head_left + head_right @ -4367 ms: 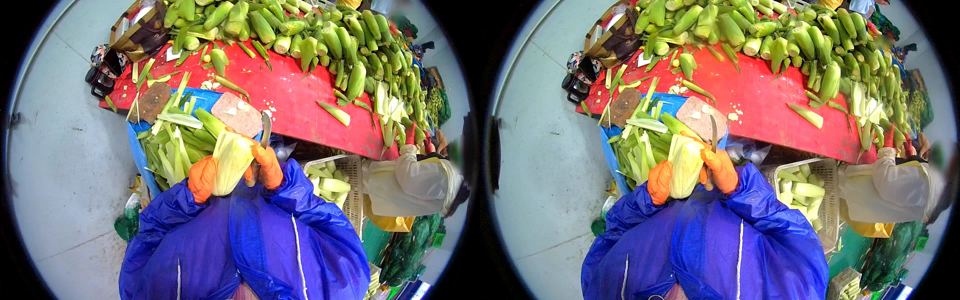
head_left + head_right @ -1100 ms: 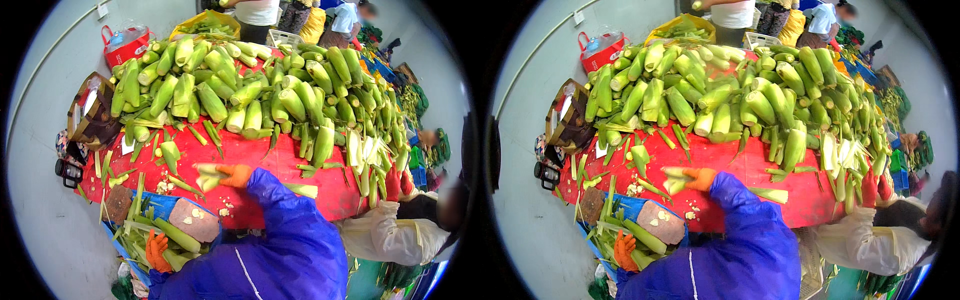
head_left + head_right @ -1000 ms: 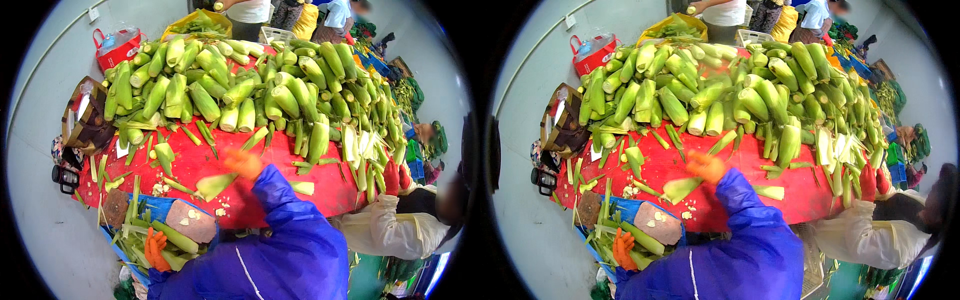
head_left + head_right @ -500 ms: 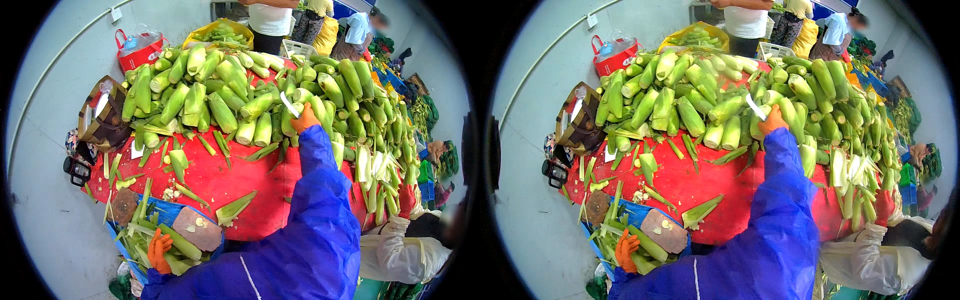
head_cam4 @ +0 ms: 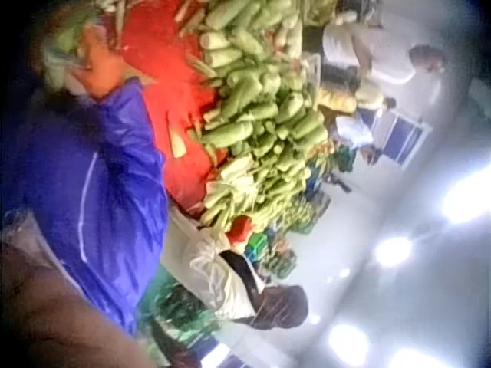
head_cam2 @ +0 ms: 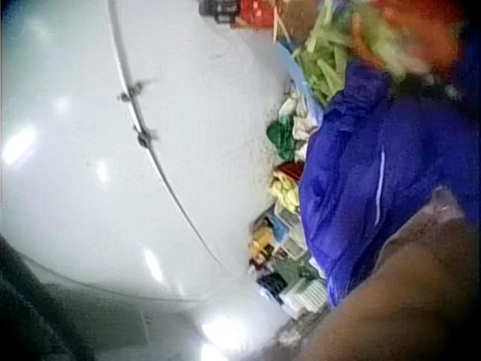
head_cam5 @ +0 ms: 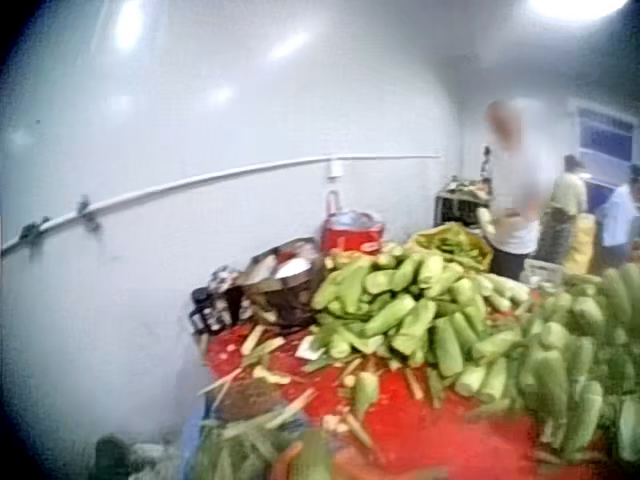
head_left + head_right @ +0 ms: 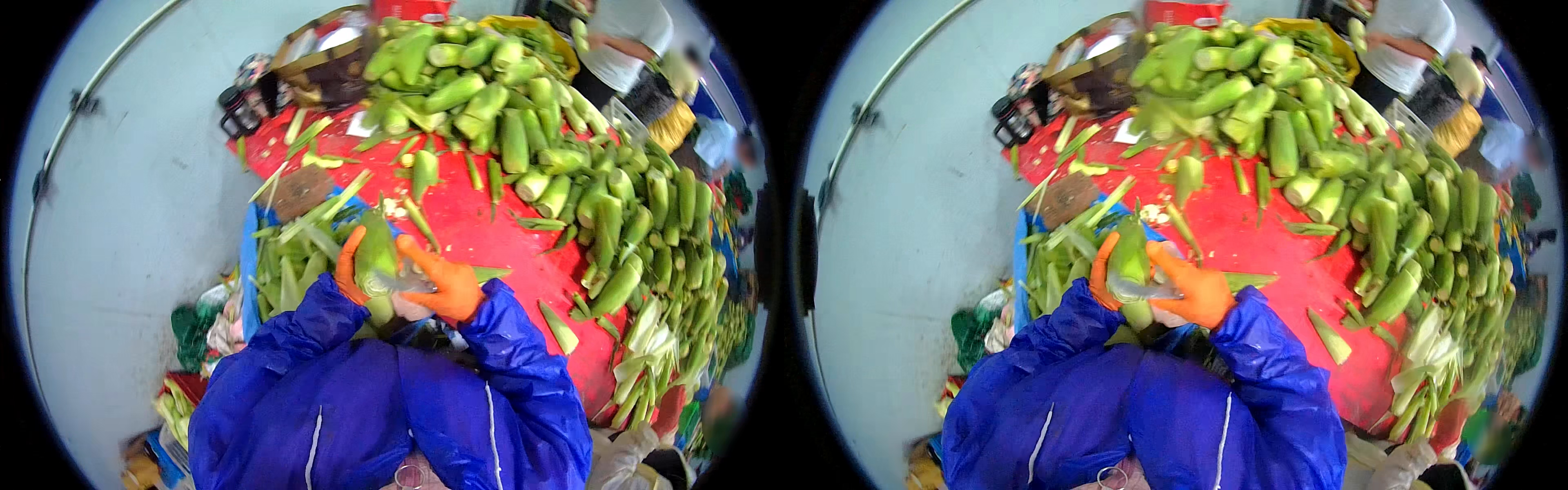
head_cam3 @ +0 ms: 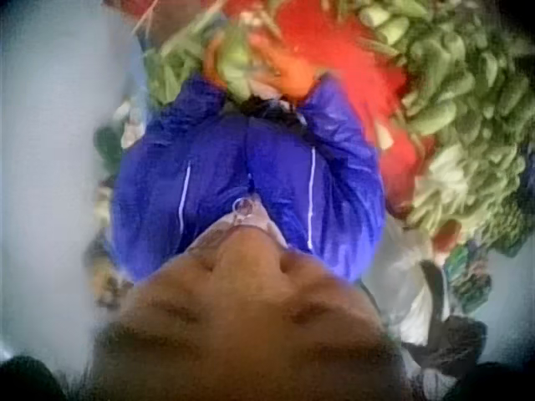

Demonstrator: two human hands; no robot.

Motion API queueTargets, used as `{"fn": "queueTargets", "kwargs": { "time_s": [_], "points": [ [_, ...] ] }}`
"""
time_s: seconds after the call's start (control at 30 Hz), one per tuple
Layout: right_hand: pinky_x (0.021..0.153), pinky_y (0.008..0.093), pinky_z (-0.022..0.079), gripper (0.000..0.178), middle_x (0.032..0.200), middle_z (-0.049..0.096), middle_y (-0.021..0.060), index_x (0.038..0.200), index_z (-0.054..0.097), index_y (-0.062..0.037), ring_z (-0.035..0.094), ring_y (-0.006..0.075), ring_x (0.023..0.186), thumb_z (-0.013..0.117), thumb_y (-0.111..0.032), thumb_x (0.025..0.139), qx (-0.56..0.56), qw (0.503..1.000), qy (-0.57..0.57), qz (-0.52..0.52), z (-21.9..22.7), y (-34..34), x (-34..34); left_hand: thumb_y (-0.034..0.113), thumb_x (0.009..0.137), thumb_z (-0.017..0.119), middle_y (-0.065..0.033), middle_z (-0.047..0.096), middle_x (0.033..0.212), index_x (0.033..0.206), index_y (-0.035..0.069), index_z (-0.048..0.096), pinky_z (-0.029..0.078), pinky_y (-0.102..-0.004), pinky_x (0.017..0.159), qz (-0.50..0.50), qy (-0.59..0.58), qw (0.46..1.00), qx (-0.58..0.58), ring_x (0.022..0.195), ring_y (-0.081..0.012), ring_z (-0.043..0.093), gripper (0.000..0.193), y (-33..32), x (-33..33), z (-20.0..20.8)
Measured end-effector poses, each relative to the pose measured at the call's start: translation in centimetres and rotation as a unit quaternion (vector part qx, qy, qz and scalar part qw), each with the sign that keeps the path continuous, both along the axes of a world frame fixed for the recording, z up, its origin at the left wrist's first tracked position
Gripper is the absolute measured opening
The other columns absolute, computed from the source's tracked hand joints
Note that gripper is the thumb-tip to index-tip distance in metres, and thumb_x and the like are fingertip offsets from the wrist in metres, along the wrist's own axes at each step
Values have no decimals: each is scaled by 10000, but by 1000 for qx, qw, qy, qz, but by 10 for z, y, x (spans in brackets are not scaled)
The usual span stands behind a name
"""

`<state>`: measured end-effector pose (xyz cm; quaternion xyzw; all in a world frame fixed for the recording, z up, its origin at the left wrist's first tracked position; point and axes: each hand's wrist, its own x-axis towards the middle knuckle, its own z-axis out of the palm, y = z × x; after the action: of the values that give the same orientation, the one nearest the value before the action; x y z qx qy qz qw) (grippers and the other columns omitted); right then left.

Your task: The person peels the outer husks from green vegetables, likely corn or bamboo shoots, using a knife to trim the ends. They work at a red table, placing the peeled vegetables into a white crate and discarding the husks into a blue bin.

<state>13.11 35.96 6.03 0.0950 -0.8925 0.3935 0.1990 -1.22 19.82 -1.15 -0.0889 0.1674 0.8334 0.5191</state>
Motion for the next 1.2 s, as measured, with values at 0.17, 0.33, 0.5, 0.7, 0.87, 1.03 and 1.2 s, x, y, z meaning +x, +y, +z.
{"fn": "queueTargets", "kwargs": {
  "time_s": [0.17,0.33,0.5,0.7,0.87,1.03,1.2],
  "points": [
    [715,412,534,901,1073,659,163,1509,187,-113,664,364,856,673,-104,751,133,966,-219,9,16,-64,-22,454,917,550,-205,615,1167,1177,39,585,521,-480,894,50,-14,999,17,1029,-363,621,491,-76,-16,-12],
    [554,452,489,867,804,624,171,1519,95,-113,634,349,638,547,-132,780,303,935,-178,55,16,-119,-61,438,943,498,-210,622,1167,1211,40,582,459,-501,977,68,-48,991,109,1053,-357,605,487,-111,-8,-11],
    [573,456,488,913,829,629,194,1520,84,-104,620,374,634,555,-101,738,290,925,-228,92,33,-150,-83,397,941,513,-156,638,1166,1221,71,586,474,-487,960,64,-77,979,180,1071,-320,606,436,-151,-15,-23],
    [648,344,519,700,958,671,136,1510,224,-148,657,174,782,559,-151,895,-161,967,-191,45,-45,-204,-76,415,943,495,-151,625,1183,1225,59,570,486,-475,949,131,-40,980,142,1086,-311,601,460,-178,-13,-30],
    [701,347,517,660,912,662,145,1468,347,-169,658,215,778,633,-225,876,-98,970,-222,27,7,-208,-67,484,945,450,-206,577,1238,1309,24,488,432,-497,1007,128,-21,990,54,1149,-335,556,588,-192,-20,-38],
    [651,384,504,744,792,621,141,1439,408,-197,628,332,711,728,-208,767,87,990,-82,78,0,-210,-85,525,960,357,-219,457,1372,1367,30,416,325,-490,1096,29,-53,974,219,1259,-344,454,644,-193,-22,-43],
    [571,357,484,608,725,615,106,1304,567,-147,617,271,625,718,-50,723,131,991,2,32,-12,-217,-90,487,943,462,-182,594,1227,1279,42,532,459,-474,969,38,-125,974,187,1103,-322,583,562,-198,-20,-29]
  ]
}}
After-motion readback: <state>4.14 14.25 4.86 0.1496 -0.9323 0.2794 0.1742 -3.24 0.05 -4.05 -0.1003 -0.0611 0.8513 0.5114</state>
